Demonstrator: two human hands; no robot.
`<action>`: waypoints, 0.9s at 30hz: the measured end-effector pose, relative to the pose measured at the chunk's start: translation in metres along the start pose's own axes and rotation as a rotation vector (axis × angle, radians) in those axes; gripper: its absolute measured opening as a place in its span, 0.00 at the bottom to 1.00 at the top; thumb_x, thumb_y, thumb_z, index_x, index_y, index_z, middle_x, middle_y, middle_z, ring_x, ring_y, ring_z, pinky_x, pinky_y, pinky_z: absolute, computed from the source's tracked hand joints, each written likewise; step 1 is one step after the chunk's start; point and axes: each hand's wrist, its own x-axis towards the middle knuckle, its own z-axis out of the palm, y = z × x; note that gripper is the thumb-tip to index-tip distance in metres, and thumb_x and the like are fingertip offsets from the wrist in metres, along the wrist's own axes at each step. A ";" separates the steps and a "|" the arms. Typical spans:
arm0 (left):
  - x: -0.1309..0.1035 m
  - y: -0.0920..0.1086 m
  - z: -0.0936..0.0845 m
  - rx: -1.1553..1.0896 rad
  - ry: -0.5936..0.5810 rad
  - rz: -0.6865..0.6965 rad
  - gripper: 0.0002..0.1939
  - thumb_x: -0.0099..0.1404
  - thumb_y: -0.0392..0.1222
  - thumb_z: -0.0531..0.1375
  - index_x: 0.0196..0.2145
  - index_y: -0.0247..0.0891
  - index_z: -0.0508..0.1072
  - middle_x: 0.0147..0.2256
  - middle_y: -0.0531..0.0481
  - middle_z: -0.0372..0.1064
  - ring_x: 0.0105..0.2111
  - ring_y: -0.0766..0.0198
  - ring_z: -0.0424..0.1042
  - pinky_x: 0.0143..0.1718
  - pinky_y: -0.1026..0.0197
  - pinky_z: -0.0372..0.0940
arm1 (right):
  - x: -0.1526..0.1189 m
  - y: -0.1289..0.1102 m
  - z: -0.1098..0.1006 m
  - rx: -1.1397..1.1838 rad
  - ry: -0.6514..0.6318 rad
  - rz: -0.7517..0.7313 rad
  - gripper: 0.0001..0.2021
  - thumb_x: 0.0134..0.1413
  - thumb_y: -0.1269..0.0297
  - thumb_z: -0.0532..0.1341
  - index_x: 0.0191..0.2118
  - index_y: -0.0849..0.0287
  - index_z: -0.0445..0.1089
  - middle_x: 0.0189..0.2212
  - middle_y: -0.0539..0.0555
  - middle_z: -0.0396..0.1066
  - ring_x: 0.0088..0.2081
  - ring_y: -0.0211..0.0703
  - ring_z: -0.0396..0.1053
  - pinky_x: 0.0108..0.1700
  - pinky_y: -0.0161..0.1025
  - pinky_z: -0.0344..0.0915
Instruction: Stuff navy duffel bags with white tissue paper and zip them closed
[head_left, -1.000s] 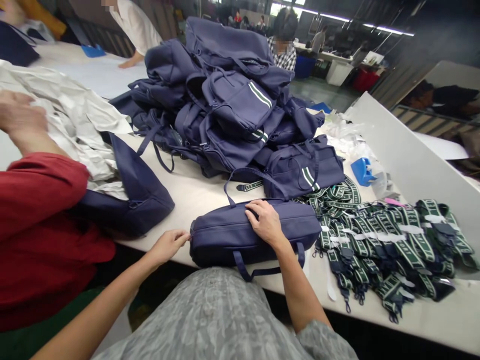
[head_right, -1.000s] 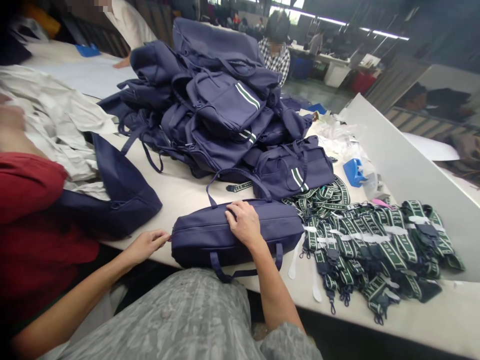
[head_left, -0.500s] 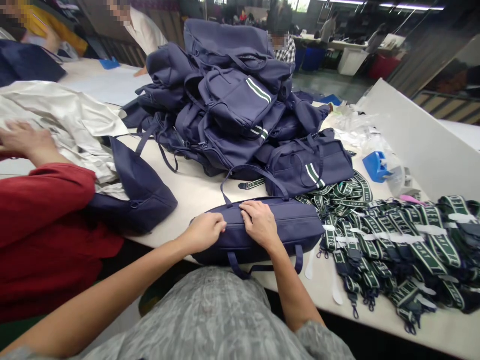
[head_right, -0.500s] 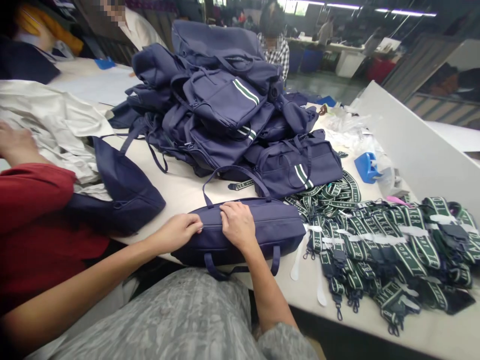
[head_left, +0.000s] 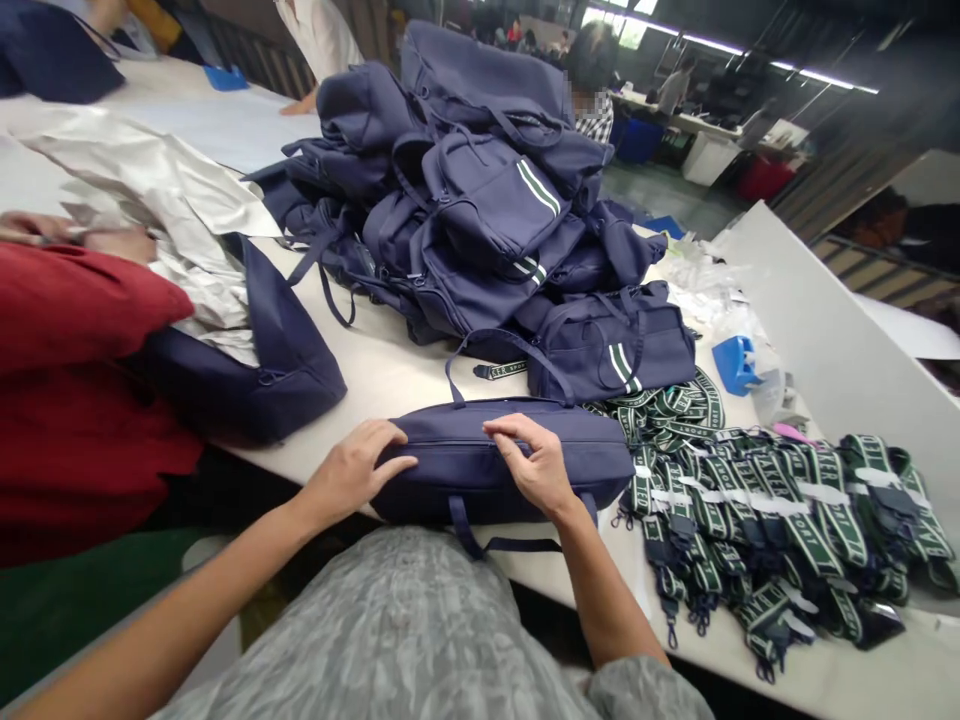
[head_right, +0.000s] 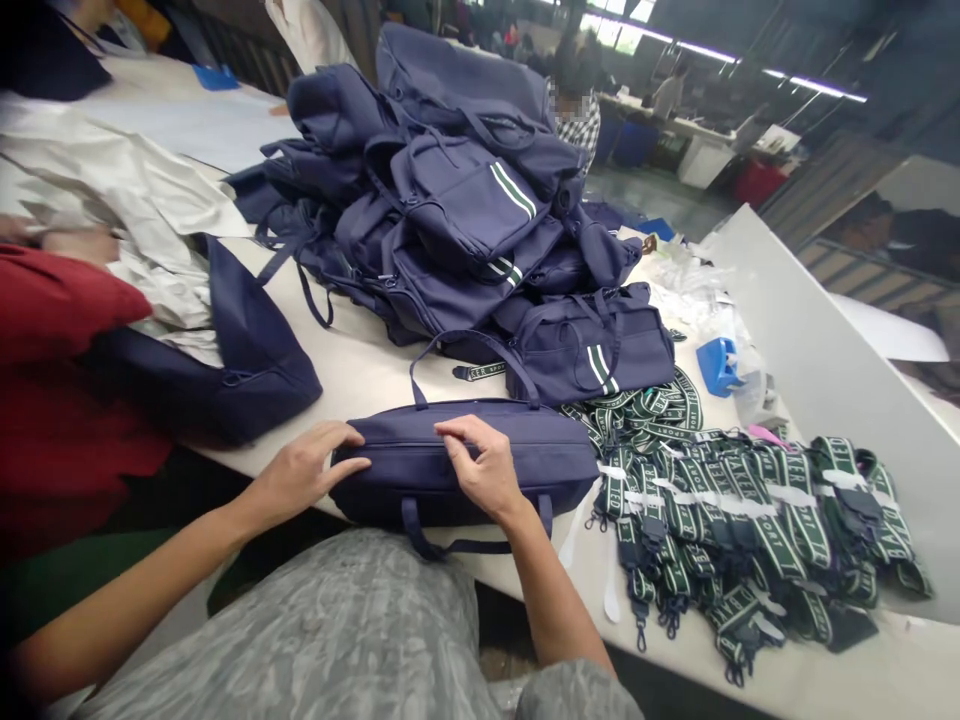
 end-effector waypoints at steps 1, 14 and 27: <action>-0.007 -0.006 -0.003 -0.027 -0.027 0.005 0.15 0.66 0.53 0.60 0.40 0.38 0.71 0.39 0.47 0.71 0.41 0.57 0.70 0.45 0.55 0.65 | 0.003 -0.007 0.003 0.006 -0.077 -0.011 0.09 0.62 0.69 0.58 0.42 0.59 0.77 0.38 0.55 0.77 0.41 0.40 0.74 0.46 0.37 0.69; -0.080 0.010 0.021 -0.253 0.292 0.166 0.05 0.64 0.31 0.62 0.37 0.37 0.73 0.35 0.49 0.72 0.36 0.64 0.71 0.39 0.62 0.67 | 0.019 -0.041 0.062 -0.607 -0.984 0.025 0.19 0.56 0.78 0.54 0.48 0.62 0.76 0.43 0.58 0.78 0.44 0.45 0.75 0.46 0.36 0.66; -0.081 -0.023 0.037 -0.367 0.549 -0.388 0.11 0.69 0.46 0.58 0.44 0.38 0.73 0.46 0.43 0.70 0.45 0.58 0.72 0.48 0.55 0.70 | 0.099 -0.025 0.128 -1.097 -1.250 0.078 0.13 0.55 0.60 0.66 0.40 0.66 0.76 0.42 0.66 0.77 0.45 0.55 0.75 0.44 0.38 0.67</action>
